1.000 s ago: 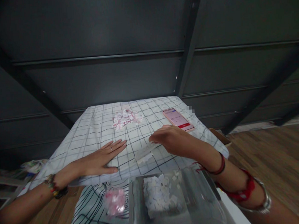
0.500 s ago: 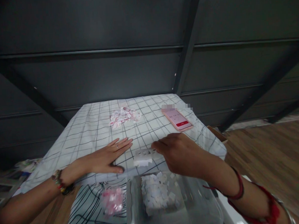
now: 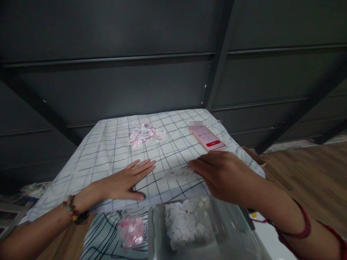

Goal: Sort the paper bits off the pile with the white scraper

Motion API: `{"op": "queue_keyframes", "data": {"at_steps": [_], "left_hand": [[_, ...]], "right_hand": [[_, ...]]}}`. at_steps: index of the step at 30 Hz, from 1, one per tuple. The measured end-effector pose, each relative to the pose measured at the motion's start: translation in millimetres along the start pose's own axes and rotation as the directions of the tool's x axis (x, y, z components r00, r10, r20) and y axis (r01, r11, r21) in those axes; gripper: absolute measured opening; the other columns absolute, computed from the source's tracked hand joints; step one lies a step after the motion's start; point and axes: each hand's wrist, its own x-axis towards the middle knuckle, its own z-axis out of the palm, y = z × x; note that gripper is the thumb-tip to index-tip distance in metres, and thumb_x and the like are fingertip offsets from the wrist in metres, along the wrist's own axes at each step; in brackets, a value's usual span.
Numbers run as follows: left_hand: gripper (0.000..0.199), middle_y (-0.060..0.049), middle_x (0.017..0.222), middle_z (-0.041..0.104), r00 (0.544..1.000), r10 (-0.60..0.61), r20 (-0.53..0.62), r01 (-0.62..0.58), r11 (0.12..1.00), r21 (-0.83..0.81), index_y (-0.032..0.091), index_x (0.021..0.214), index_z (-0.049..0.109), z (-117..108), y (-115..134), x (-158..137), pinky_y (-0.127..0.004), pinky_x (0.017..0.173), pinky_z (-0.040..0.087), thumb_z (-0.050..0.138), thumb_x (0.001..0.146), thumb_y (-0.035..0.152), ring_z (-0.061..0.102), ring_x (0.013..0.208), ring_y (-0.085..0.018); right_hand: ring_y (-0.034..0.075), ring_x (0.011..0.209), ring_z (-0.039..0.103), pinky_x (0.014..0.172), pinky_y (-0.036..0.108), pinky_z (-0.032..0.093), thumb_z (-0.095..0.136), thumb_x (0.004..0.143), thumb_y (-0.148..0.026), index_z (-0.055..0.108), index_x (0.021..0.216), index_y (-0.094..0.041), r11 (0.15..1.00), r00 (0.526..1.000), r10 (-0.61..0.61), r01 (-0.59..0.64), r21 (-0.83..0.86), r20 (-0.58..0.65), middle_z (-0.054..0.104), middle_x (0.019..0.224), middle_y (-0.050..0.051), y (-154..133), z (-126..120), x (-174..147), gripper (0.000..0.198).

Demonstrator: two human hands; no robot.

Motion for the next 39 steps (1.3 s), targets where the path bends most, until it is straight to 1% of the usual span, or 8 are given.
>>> {"op": "queue_keyframes", "data": {"at_steps": [5,9,14,19,23,30,34,39], "left_hand": [[0.074,-0.014,0.142,0.033,0.986,0.101,-0.136,-0.099,0.995,0.018,0.020,0.142,0.024,-17.4,-4.5,8.0,-0.041,0.104,0.028,0.050,0.085,0.058,0.033,0.127,-0.029],[0.065,-0.016,0.139,0.036,0.968,0.154,-0.198,-0.140,0.987,0.081,0.016,0.139,0.031,-31.4,-15.7,24.7,-0.038,0.104,0.030,0.049,0.088,0.053,0.036,0.125,-0.027],[0.057,-0.016,0.141,0.036,0.961,0.171,-0.218,-0.146,0.981,0.129,0.015,0.136,0.035,-28.5,-37.5,42.3,-0.038,0.106,0.029,0.047,0.091,0.047,0.034,0.129,-0.026],[0.056,-0.016,0.140,0.036,0.944,0.212,-0.251,-0.188,0.975,0.119,0.016,0.137,0.033,-16.2,-50.3,46.3,-0.040,0.105,0.029,0.046,0.091,0.045,0.035,0.128,-0.026],[0.057,-0.015,0.143,0.034,0.937,0.220,-0.270,-0.199,0.975,0.102,0.017,0.138,0.029,-14.0,-52.5,45.7,-0.041,0.108,0.024,0.047,0.091,0.044,0.030,0.131,-0.025],[0.060,-0.015,0.143,0.033,0.947,0.195,-0.256,-0.189,0.981,0.049,0.017,0.138,0.031,-17.5,-54.1,41.7,-0.042,0.108,0.024,0.048,0.090,0.048,0.031,0.131,-0.028],[0.058,-0.014,0.142,0.036,0.954,0.184,-0.236,-0.177,0.983,0.052,0.017,0.137,0.034,-19.1,-56.9,39.8,-0.043,0.107,0.027,0.048,0.090,0.048,0.034,0.129,-0.028],[0.045,-0.010,0.132,0.049,0.964,0.147,-0.223,-0.144,0.989,0.029,0.017,0.130,0.045,-24.6,-58.4,42.5,-0.038,0.102,0.036,0.044,0.093,0.043,0.045,0.121,-0.025]], "right_hand": [[0.015,0.061,0.059,0.058,0.027,0.041,0.039,0.082,-0.008,0.061,0.075,-0.017,0.972,0.976,0.213,-0.206,-0.110,0.051,0.066,0.068,0.003,28.7,20.7,25.7,0.026],[0.017,0.075,0.061,0.069,0.028,0.043,0.039,0.081,-0.007,0.063,0.091,-0.015,0.956,0.963,0.266,-0.258,-0.136,0.041,0.069,0.083,0.007,51.2,47.0,55.6,0.027],[0.018,0.081,0.062,0.074,0.030,0.040,0.039,0.076,0.000,0.062,0.096,-0.015,0.971,0.965,0.224,-0.209,-0.114,0.137,0.069,0.088,0.007,67.9,73.0,87.1,0.033],[0.018,0.081,0.062,0.074,0.030,0.039,0.040,0.073,0.001,0.062,0.097,-0.017,0.986,0.973,0.153,-0.140,-0.086,0.174,0.069,0.089,0.006,78.4,86.7,97.4,0.037],[0.016,0.077,0.061,0.072,0.029,0.039,0.040,0.074,-0.001,0.063,0.093,-0.016,0.994,0.984,0.098,-0.089,-0.065,0.148,0.069,0.085,0.005,90.0,91.0,98.5,0.033],[0.013,0.066,0.057,0.068,0.026,0.040,0.040,0.083,-0.011,0.063,0.080,-0.017,1.000,1.000,-0.018,0.018,0.023,0.024,0.068,0.076,0.003,99.0,92.4,103.2,0.024],[0.013,0.066,0.057,0.070,0.027,0.041,0.037,0.080,-0.004,0.062,0.081,-0.019,0.998,0.999,0.000,-0.003,0.057,0.048,0.067,0.073,0.001,96.1,98.8,95.8,0.029],[0.014,0.065,0.057,0.068,0.028,0.044,0.038,0.081,-0.007,0.062,0.085,-0.021,0.992,0.998,0.058,-0.059,0.110,0.009,0.066,0.071,0.000,100.6,103.1,84.9,0.028]]}}
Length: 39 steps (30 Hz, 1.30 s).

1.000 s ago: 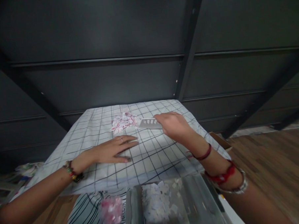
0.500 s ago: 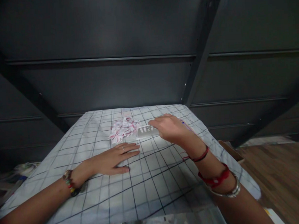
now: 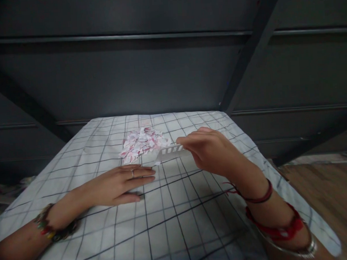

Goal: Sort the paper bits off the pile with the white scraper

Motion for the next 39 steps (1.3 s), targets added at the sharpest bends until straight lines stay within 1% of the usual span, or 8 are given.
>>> {"op": "queue_keyframes", "data": {"at_steps": [4,9,16,20,26,30,33,39], "left_hand": [[0.040,-0.009,0.128,0.054,1.000,-0.015,-0.009,0.015,1.000,-0.003,0.016,0.124,0.051,-1.2,-0.2,2.2,-0.037,0.099,0.040,0.037,0.096,0.042,0.049,0.117,-0.024],[0.039,-0.008,0.126,0.056,0.999,-0.026,-0.023,0.025,0.999,-0.021,0.018,0.122,0.052,-0.4,-0.5,1.6,-0.036,0.098,0.042,0.035,0.097,0.041,0.051,0.116,-0.022],[0.036,-0.007,0.124,0.057,0.998,-0.040,-0.041,0.039,0.999,-0.010,0.019,0.122,0.052,0.1,-1.8,-0.6,-0.034,0.095,0.044,0.036,0.097,0.039,0.054,0.112,-0.021],[0.034,-0.007,0.124,0.057,0.999,-0.039,-0.036,0.040,0.999,0.029,0.017,0.120,0.053,0.6,-2.0,-1.0,-0.032,0.095,0.044,0.036,0.097,0.037,0.054,0.112,-0.020],[0.033,-0.007,0.121,0.059,0.998,-0.032,-0.050,0.033,0.999,0.029,0.017,0.117,0.055,-0.3,-0.8,-1.0,-0.032,0.094,0.045,0.036,0.097,0.036,0.055,0.110,-0.020],[0.034,-0.007,0.120,0.060,0.997,-0.036,-0.066,0.038,0.999,0.030,0.017,0.117,0.054,-0.8,-0.1,-1.1,-0.032,0.093,0.045,0.035,0.097,0.037,0.056,0.108,-0.019],[0.035,-0.008,0.119,0.060,0.997,-0.030,-0.066,0.033,0.999,0.042,0.016,0.117,0.055,-0.6,0.2,-1.4,-0.032,0.093,0.046,0.035,0.098,0.037,0.057,0.108,-0.019],[0.033,-0.008,0.119,0.060,0.996,-0.008,-0.084,0.012,0.998,0.054,0.016,0.115,0.056,0.8,-0.2,-2.8,-0.032,0.091,0.047,0.036,0.097,0.035,0.057,0.108,-0.020]], "right_hand": [[0.015,0.066,0.059,0.063,0.028,0.045,0.040,0.083,-0.014,0.064,0.088,-0.021,1.000,0.995,0.002,-0.001,0.011,-0.098,0.067,0.070,0.002,6.3,-4.4,-2.1,0.025],[0.015,0.064,0.058,0.061,0.028,0.045,0.040,0.083,-0.016,0.064,0.089,-0.022,1.000,0.995,0.024,-0.022,0.015,-0.100,0.066,0.069,0.002,4.7,-8.2,-2.2,0.025],[0.013,0.064,0.055,0.070,0.029,0.043,0.040,0.077,-0.004,0.058,0.101,-0.023,0.994,0.973,-0.104,0.105,-0.006,-0.204,0.063,0.067,-0.003,3.6,-6.5,-3.6,0.035],[0.010,0.058,0.051,0.077,0.031,0.042,0.041,0.076,-0.001,0.058,0.100,-0.024,0.991,0.975,-0.134,0.131,-0.030,-0.176,0.060,0.063,-0.005,9.4,-8.9,-5.7,0.037],[0.011,0.059,0.052,0.075,0.030,0.042,0.040,0.076,-0.001,0.060,0.095,-0.025,0.991,0.985,-0.130,0.126,-0.042,-0.111,0.061,0.062,-0.004,11.2,-5.6,-5.0,0.037],[0.011,0.058,0.052,0.076,0.031,0.042,0.037,0.074,0.000,0.061,0.095,-0.021,0.983,0.991,-0.115,0.105,-0.150,-0.063,0.061,0.061,-0.003,8.9,-0.3,-2.3,0.039],[0.012,0.059,0.052,0.077,0.031,0.042,0.037,0.074,0.002,0.061,0.095,-0.017,0.972,0.981,-0.148,0.123,-0.199,-0.121,0.061,0.062,-0.002,9.1,1.3,-2.2,0.038],[0.010,0.058,0.052,0.075,0.029,0.043,0.040,0.072,0.002,0.058,0.095,-0.021,0.981,0.960,-0.195,0.188,-0.056,-0.202,0.060,0.061,-0.005,10.7,2.0,-3.9,0.036]]}}
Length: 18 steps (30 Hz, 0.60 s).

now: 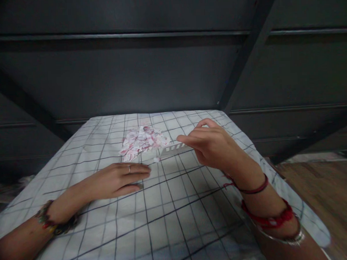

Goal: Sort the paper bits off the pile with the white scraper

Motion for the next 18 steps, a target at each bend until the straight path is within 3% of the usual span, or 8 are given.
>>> {"op": "queue_keyframes", "data": {"at_steps": [6,12,18], "left_hand": [[0.032,-0.008,0.119,0.060,1.000,0.001,-0.002,-0.001,1.000,0.003,0.015,0.114,0.056,-0.5,-0.3,0.1,-0.033,0.091,0.047,0.037,0.097,0.033,0.057,0.108,-0.020],[0.030,-0.008,0.120,0.059,1.000,-0.004,0.011,0.004,1.000,-0.001,0.015,0.114,0.056,-0.6,-0.3,0.0,-0.032,0.091,0.047,0.038,0.097,0.032,0.056,0.109,-0.020],[0.032,-0.008,0.120,0.060,1.000,-0.010,0.007,0.010,1.000,-0.004,0.016,0.116,0.055,0.6,-1.0,-0.6,-0.032,0.092,0.046,0.038,0.097,0.034,0.057,0.108,-0.020]], "right_hand": [[0.011,0.056,0.052,0.074,0.031,0.044,0.038,0.073,0.002,0.059,0.091,-0.018,0.982,0.999,0.002,0.006,-0.190,0.044,0.060,0.060,-0.003,1.1,4.1,0.9,0.035],[0.010,0.057,0.052,0.075,0.027,0.044,0.042,0.073,0.001,0.057,0.093,-0.022,1.000,1.000,0.000,0.000,-0.007,-0.011,0.060,0.061,-0.006,-1.1,0.0,-0.1,0.035],[0.011,0.055,0.048,0.076,0.030,0.042,0.038,0.073,0.001,0.061,0.091,-0.018,0.969,0.994,0.012,0.015,-0.247,0.107,0.056,0.056,-0.004,-1.6,3.9,2.0,0.035]]}}
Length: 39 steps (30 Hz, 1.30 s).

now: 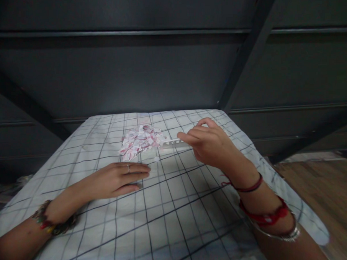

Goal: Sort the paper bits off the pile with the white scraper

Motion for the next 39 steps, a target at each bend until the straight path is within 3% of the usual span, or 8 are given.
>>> {"op": "queue_keyframes", "data": {"at_steps": [3,11,16,19,25,32,37,39], "left_hand": [[0.032,-0.008,0.119,0.060,1.000,-0.001,-0.011,0.001,1.000,0.000,0.015,0.116,0.055,0.3,-0.1,0.2,-0.032,0.092,0.047,0.037,0.097,0.034,0.057,0.108,-0.019],[0.030,-0.008,0.120,0.059,1.000,0.013,-0.006,-0.013,1.000,0.009,0.016,0.115,0.055,-0.5,-0.4,0.6,-0.032,0.092,0.047,0.038,0.097,0.032,0.056,0.108,-0.019],[0.031,-0.008,0.119,0.060,1.000,0.018,-0.014,-0.018,1.000,0.005,0.015,0.115,0.056,-1.0,0.2,0.5,-0.031,0.092,0.046,0.037,0.097,0.032,0.057,0.108,-0.019],[0.031,-0.008,0.118,0.060,1.000,0.019,-0.024,-0.018,1.000,0.008,0.016,0.114,0.056,-1.0,-0.3,-0.2,-0.030,0.091,0.046,0.037,0.097,0.033,0.057,0.107,-0.018],[0.033,-0.008,0.117,0.061,0.999,0.023,-0.041,-0.021,0.999,0.027,0.015,0.113,0.057,-0.2,-2.4,-1.1,-0.029,0.089,0.048,0.034,0.098,0.033,0.059,0.104,-0.018],[0.032,-0.008,0.115,0.062,0.999,0.016,-0.038,-0.016,1.000,0.014,0.015,0.111,0.057,-1.9,-1.2,-0.8,-0.029,0.088,0.048,0.034,0.098,0.033,0.059,0.104,-0.018],[0.031,-0.008,0.114,0.063,0.999,0.009,-0.035,-0.009,1.000,0.019,0.016,0.111,0.057,-2.9,-1.0,-1.0,-0.030,0.087,0.049,0.035,0.097,0.033,0.060,0.102,-0.019],[0.030,-0.008,0.114,0.062,0.999,0.009,-0.032,-0.008,1.000,0.019,0.016,0.110,0.058,-2.8,-1.2,-1.1,-0.031,0.087,0.049,0.036,0.097,0.032,0.060,0.102,-0.019]], "right_hand": [[0.011,0.055,0.048,0.077,0.031,0.041,0.038,0.073,0.002,0.060,0.091,-0.017,1.000,1.000,0.003,-0.003,-0.002,-0.027,0.057,0.057,-0.003,-0.2,0.4,0.4,0.034],[0.010,0.058,0.047,0.076,0.030,0.041,0.040,0.073,0.003,0.055,0.096,-0.020,0.975,0.998,-0.036,0.047,0.215,-0.055,0.059,0.064,-0.004,-4.0,3.8,-1.9,0.036],[0.009,0.057,0.046,0.076,0.027,0.042,0.042,0.074,0.003,0.056,0.094,-0.021,0.953,0.995,0.014,0.019,0.302,-0.103,0.057,0.060,-0.006,-4.1,0.7,-1.6,0.034],[0.009,0.058,0.047,0.080,0.029,0.041,0.041,0.074,0.003,0.058,0.090,-0.022,0.944,0.998,0.016,0.006,0.330,-0.064,0.058,0.061,-0.006,-4.4,0.7,-2.4,0.035],[0.012,0.069,0.052,0.073,0.027,0.043,0.045,0.077,-0.003,0.061,0.088,-0.023,0.903,0.995,0.102,-0.085,0.422,-0.017,0.060,0.064,-0.004,-5.7,1.0,-3.9,0.029],[0.011,0.068,0.053,0.075,0.029,0.042,0.044,0.080,-0.005,0.062,0.081,-0.023,0.884,0.994,0.075,-0.104,0.456,0.081,0.061,0.066,-0.003,-5.7,0.4,-2.5,0.026],[0.013,0.072,0.052,0.074,0.028,0.043,0.045,0.080,-0.004,0.062,0.082,-0.023,0.893,0.993,0.115,-0.111,0.437,0.016,0.061,0.068,-0.002,-4.4,1.6,-5.1,0.025],[0.014,0.074,0.052,0.075,0.029,0.043,0.044,0.079,-0.003,0.062,0.082,-0.023,0.891,0.991,0.123,-0.132,0.434,0.049,0.063,0.070,-0.002,-4.0,0.9,-5.2,0.027]]}}
